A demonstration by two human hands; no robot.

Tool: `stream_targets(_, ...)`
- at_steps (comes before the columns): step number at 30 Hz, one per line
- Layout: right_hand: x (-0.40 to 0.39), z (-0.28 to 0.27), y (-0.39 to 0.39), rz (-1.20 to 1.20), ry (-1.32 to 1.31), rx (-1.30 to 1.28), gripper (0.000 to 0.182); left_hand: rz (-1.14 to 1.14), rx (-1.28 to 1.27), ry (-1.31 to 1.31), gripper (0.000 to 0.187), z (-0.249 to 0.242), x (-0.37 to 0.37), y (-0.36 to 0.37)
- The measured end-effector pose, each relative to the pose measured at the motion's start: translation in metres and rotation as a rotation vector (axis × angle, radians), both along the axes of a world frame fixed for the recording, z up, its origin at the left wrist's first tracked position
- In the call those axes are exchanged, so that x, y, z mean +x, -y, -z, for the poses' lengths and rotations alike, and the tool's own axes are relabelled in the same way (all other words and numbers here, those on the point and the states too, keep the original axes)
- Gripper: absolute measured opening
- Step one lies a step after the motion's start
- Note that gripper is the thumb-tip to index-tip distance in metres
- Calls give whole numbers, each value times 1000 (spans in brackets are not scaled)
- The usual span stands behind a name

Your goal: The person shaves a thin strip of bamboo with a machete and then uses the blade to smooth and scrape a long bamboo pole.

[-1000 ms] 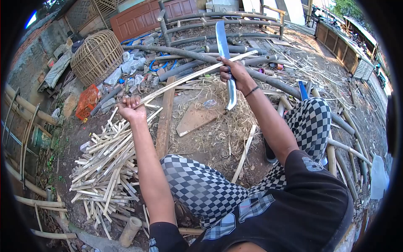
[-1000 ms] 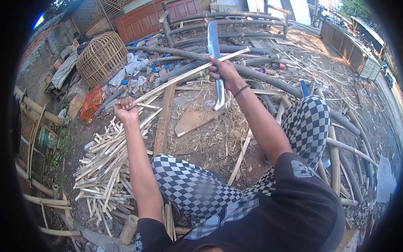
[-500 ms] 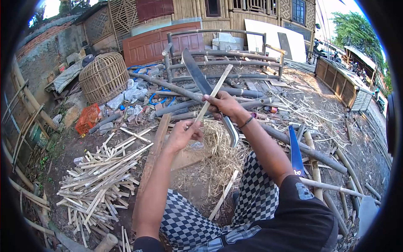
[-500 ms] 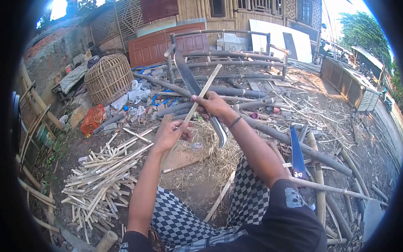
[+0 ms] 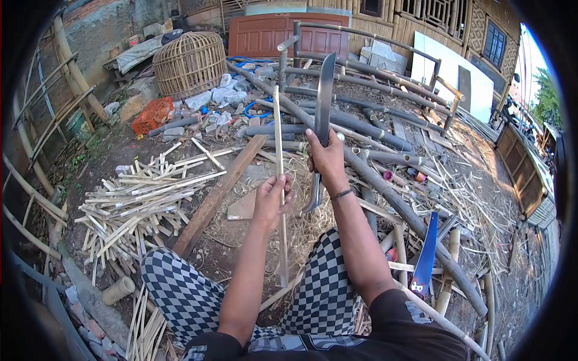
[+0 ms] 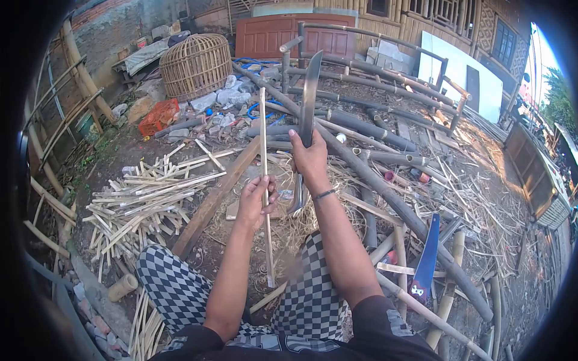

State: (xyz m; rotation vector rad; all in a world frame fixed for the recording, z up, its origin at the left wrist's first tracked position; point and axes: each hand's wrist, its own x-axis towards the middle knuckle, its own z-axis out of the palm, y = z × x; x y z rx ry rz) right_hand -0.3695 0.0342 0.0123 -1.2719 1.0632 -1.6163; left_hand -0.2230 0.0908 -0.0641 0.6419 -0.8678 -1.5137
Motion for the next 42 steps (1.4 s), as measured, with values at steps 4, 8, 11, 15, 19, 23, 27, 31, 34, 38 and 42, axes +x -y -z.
stream_targets(4,20,-3,-18,-154,-45,-6,28,-38,-43,57,27,-11,6,-28)
stream_targets(8,49,-2,-40,-307,26,37,32,-45,-85,43,31,-13,18,-56)
stream_targets(11,60,5,-43,-452,123,80,35,-106,-113,46,36,-10,30,-76)
stream_targets(15,70,6,-51,-549,3,122,36,-165,-82,75,42,-3,34,-100)
stream_targets(19,77,15,-50,-639,-28,123,35,-221,-46,152,43,1,41,-110)
stream_targets(23,72,22,-44,-697,-45,131,34,-201,-27,207,42,4,40,-110)
stream_targets(27,68,24,-42,-653,-25,142,30,-125,23,121,42,17,38,-100)
stream_targets(31,65,32,-33,-550,55,221,27,-24,79,151,43,47,48,-92)
stream_targets(34,61,39,-19,-451,73,234,26,83,89,217,35,71,63,-86)
stream_targets(38,61,49,-3,-359,151,279,25,109,64,220,30,87,62,-83)
stream_targets(42,63,48,-7,-271,4,242,28,96,112,58,27,83,66,-85)
